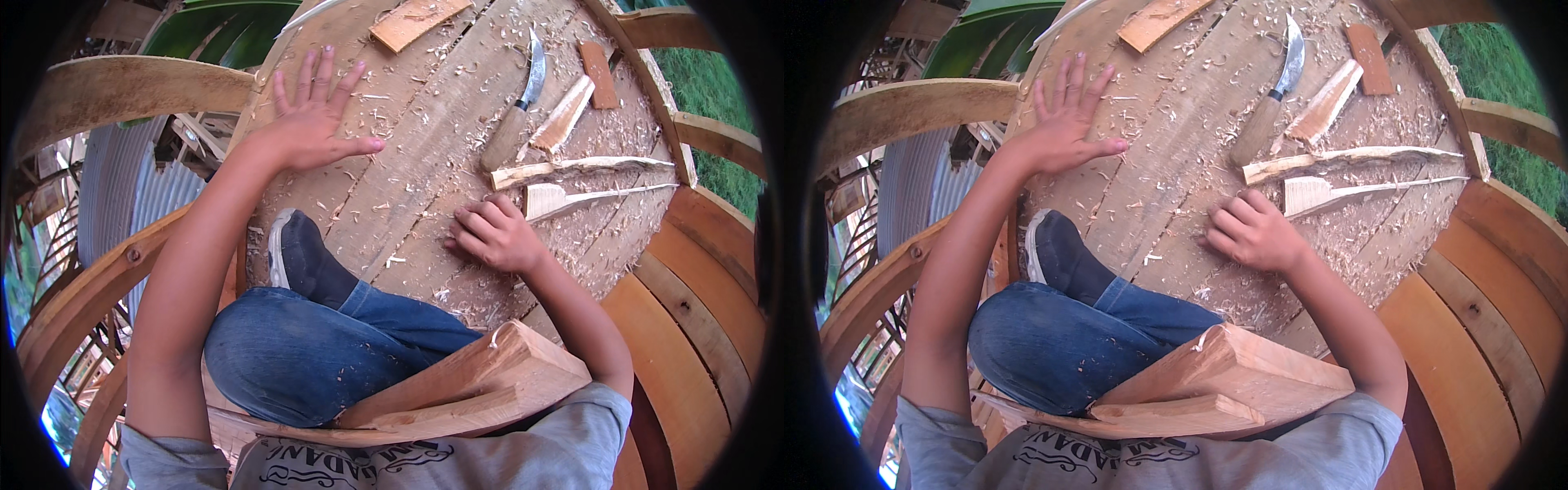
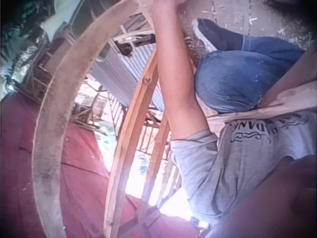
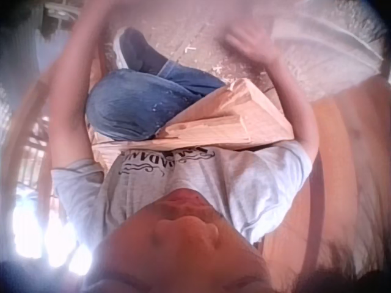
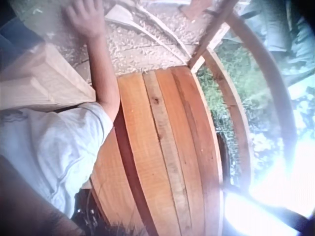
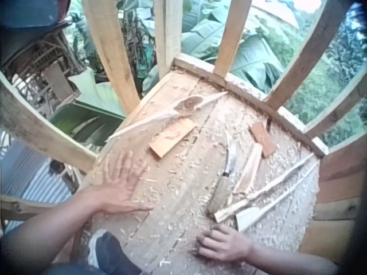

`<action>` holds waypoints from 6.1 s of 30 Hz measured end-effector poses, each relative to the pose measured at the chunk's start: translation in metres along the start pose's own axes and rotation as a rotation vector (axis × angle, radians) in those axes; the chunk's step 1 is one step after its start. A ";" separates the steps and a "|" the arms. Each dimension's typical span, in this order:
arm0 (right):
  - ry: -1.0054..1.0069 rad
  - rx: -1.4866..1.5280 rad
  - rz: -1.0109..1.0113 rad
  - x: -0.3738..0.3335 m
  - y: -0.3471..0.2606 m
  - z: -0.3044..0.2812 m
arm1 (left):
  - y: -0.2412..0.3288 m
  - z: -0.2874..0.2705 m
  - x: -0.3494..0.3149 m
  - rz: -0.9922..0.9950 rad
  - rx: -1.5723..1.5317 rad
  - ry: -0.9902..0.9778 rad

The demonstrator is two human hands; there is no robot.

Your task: The person sits cross-legged on a wooden floor and uses a curved knife to carve and shape a piece of wood held on their lap. They repeatedly scrape the wood surface to remove shavings and occasionally pause to clear debris from the floor.

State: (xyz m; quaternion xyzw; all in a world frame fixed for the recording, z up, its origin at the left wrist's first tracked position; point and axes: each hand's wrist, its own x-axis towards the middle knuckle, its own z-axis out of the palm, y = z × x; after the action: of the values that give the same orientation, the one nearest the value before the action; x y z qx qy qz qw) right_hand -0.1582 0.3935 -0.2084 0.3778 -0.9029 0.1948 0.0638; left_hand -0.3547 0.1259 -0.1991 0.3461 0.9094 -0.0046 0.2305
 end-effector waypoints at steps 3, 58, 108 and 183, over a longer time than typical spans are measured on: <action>0.039 0.015 -0.011 0.002 0.002 -0.002 | -0.001 -0.001 -0.001 -0.020 0.029 -0.019; 0.250 0.659 1.049 -0.043 -0.038 -0.182 | 0.002 -0.018 0.002 -0.089 -0.035 -0.208; 0.403 0.234 1.272 -0.048 -0.211 -0.121 | 0.128 -0.073 -0.416 0.368 -0.034 0.161; 0.584 0.584 1.432 -0.086 -0.175 -0.142 | 0.110 -0.002 -0.415 0.579 -0.624 0.399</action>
State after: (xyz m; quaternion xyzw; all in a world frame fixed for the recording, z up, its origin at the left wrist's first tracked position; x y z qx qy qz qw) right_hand 0.0217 0.3950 -0.0480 -0.3532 -0.7852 0.5055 0.0555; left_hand -0.0149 -0.0505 -0.0053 0.4938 0.7600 0.4000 0.1361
